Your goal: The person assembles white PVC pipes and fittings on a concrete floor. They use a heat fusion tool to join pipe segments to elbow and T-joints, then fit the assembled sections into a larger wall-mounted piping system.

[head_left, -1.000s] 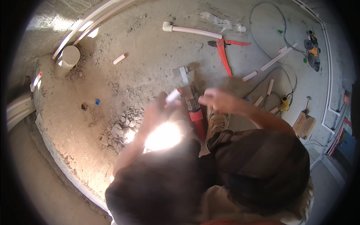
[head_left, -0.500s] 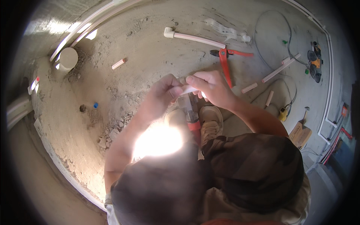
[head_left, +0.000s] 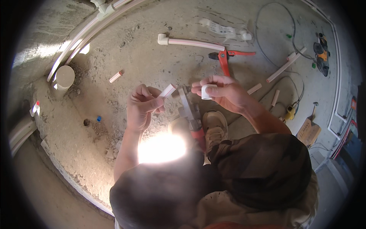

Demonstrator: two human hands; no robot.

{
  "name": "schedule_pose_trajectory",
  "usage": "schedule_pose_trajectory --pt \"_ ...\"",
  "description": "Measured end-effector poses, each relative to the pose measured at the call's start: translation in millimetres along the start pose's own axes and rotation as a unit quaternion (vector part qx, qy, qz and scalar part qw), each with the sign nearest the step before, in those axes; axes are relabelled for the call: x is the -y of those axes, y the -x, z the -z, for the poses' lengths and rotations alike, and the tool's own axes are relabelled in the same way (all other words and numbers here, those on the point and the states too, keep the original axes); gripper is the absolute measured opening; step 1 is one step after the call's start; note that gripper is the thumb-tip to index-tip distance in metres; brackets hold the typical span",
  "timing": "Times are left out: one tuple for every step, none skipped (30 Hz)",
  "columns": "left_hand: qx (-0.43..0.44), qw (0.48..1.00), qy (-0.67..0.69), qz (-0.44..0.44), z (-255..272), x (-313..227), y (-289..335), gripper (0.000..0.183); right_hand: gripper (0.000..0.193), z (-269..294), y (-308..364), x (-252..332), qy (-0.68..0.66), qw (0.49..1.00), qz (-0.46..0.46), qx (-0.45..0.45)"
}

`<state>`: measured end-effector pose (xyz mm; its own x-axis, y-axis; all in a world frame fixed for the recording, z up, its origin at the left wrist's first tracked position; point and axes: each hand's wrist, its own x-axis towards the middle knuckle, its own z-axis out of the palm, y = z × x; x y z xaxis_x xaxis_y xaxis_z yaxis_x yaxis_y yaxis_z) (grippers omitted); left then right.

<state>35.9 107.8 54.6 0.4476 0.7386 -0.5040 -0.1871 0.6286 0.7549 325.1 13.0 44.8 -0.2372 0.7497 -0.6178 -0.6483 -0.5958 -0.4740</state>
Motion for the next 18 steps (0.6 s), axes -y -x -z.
schedule_pose_trajectory --pt "0.02 1.0 0.009 -0.012 0.9 1.6 0.8 0.028 0.021 0.8 -1.7 -0.5 -0.002 1.0 -0.007 0.022" --pt "0.013 1.0 0.021 -0.001 0.9 3.1 1.2 0.027 0.02 1.6 -2.1 0.9 -0.046 0.998 -0.032 0.035" --pt "0.017 0.999 0.035 0.001 0.4 4.4 1.4 0.026 0.02 1.6 -2.8 2.6 -0.073 0.993 -0.052 0.073" --pt "0.024 0.998 0.051 0.003 -0.2 5.0 1.2 0.025 0.021 0.0 -3.3 3.7 -0.019 0.996 -0.074 0.038" --pt "0.027 0.998 0.053 0.012 -0.8 4.7 0.8 0.023 0.023 -2.0 -3.7 5.8 0.043 0.995 -0.049 0.077" --pt "0.031 0.998 0.056 0.023 -1.4 3.9 0.7 0.021 0.025 -6.4 -3.6 5.4 0.183 0.982 -0.028 0.041" --pt "0.041 0.997 0.058 0.031 -2.1 2.4 0.8 0.018 0.027 -10.5 -2.1 6.8 0.313 0.949 0.007 0.017" --pt "0.033 0.995 0.065 0.062 -2.7 0.5 0.7 0.015 0.026 -19.3 -7.8 2.4 0.358 0.924 0.128 0.048" --pt "0.032 0.993 0.071 0.091 -3.4 -1.8 1.1 0.013 0.026 -25.7 -9.1 2.0 0.41 0.887 0.205 0.064" --pt "0.04 0.989 0.081 0.118 -4.4 -4.0 1.1 0.01 0.026 -31.1 -9.8 2.2 0.466 0.843 0.258 0.076" --pt "0.039 0.984 0.1 0.143 -5.9 -5.7 1.5 0.01 0.027 -36.0 -10.9 2.2 0.519 0.792 0.31 0.089" --pt "0.046 0.977 0.125 0.164 -8.0 -6.8 1.8 0.01 0.027 -39.6 -11.8 3.3 0.605 0.725 0.317 0.095" --pt "0.055 0.97 0.149 0.186 -10.5 -7.2 1.9 0.01 0.027 -44.1 -15.4 1.2 0.602 0.723 0.324 0.1" --pt "0.053 0.978 0.116 0.162 -14.2 -6.3 3.6 0.012 0.027 -47.5 -18.2 -1.3 0.598 0.722 0.331 0.105" --pt "0.052 0.986 0.082 0.138 -18.9 -4.3 6.1 0.014 0.028 -49.1 -20.7 -4.0 0.596 0.721 0.338 0.109" --pt "0.061 0.991 0.046 0.114 -23.4 -2.0 8.6 0.015 0.029 -48.4 -21.1 -6.6 0.542 0.793 0.26 0.105" --pt "0.08 0.99 -0.11 -0.049 -27.6 0.3 10.8 0.018 0.03 -46.8 -21.4 -10.3 0.48 0.853 0.178 0.099" --pt "0.106 0.936 -0.262 -0.208 -31.2 2.7 13.1 0.02 0.032 -43.8 -21.4 -14.1 0.41 0.903 0.094 0.09"
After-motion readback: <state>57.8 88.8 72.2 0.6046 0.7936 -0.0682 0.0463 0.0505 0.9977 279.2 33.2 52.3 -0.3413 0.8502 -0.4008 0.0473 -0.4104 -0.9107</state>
